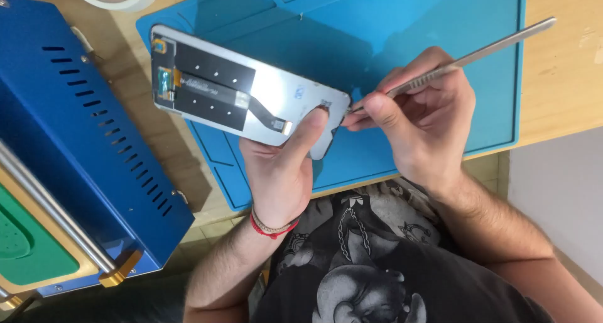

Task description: Using a metal prying tool to carefully separate a mobile phone screen from its frame.

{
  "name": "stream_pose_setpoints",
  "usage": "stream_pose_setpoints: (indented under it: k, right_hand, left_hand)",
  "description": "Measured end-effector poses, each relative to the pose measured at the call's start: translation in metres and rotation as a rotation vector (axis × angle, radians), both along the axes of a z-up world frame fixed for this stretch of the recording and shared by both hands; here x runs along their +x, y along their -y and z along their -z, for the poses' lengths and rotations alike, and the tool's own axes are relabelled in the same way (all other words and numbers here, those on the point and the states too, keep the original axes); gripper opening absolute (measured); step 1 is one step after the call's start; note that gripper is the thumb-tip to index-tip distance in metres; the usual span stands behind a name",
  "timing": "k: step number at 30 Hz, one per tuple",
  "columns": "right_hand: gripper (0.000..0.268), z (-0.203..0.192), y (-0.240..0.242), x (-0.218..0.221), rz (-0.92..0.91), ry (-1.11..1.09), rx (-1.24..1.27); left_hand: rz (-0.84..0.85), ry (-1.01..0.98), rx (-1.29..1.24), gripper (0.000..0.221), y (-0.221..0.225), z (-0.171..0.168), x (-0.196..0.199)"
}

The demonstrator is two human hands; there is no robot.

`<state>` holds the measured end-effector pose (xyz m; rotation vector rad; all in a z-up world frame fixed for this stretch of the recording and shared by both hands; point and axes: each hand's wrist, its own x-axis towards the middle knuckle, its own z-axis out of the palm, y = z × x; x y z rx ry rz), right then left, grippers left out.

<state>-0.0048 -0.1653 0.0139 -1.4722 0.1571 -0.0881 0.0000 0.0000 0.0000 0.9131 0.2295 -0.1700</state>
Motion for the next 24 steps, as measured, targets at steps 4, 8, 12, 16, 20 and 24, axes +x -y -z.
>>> stream_pose_setpoints:
  k: [4, 8, 12, 16, 20, 24]
  right_hand:
    - [0.020, -0.002, 0.003, 0.006, 0.058, 0.001, 0.122]
    - [0.017, -0.019, 0.007, 0.010, -0.145, -0.016, -0.232]
    - [0.013, -0.032, 0.016, 0.011, -0.436, -0.182, -0.685]
    - [0.019, -0.034, 0.015, 0.006, -0.448, -0.038, -0.777]
    - [0.028, -0.045, 0.015, 0.008, -0.360, 0.097, -0.716]
    - [0.026, -0.030, 0.009, 0.005, -0.316, 0.173, -0.584]
  left_hand:
    - [-0.060, 0.040, 0.044, 0.034, -0.008, 0.007, -0.003]
    - [-0.092, 0.094, 0.077, 0.043, -0.013, 0.012, -0.014]
    - [-0.174, 0.078, 0.228, 0.054, -0.014, 0.018, -0.029]
    - [-0.148, 0.073, 0.212, 0.040, -0.009, 0.008, -0.025]
    - [-0.121, 0.055, 0.206, 0.029, -0.005, 0.002, -0.024]
    - [0.050, 0.102, 0.369, 0.013, -0.004, -0.023, -0.019]
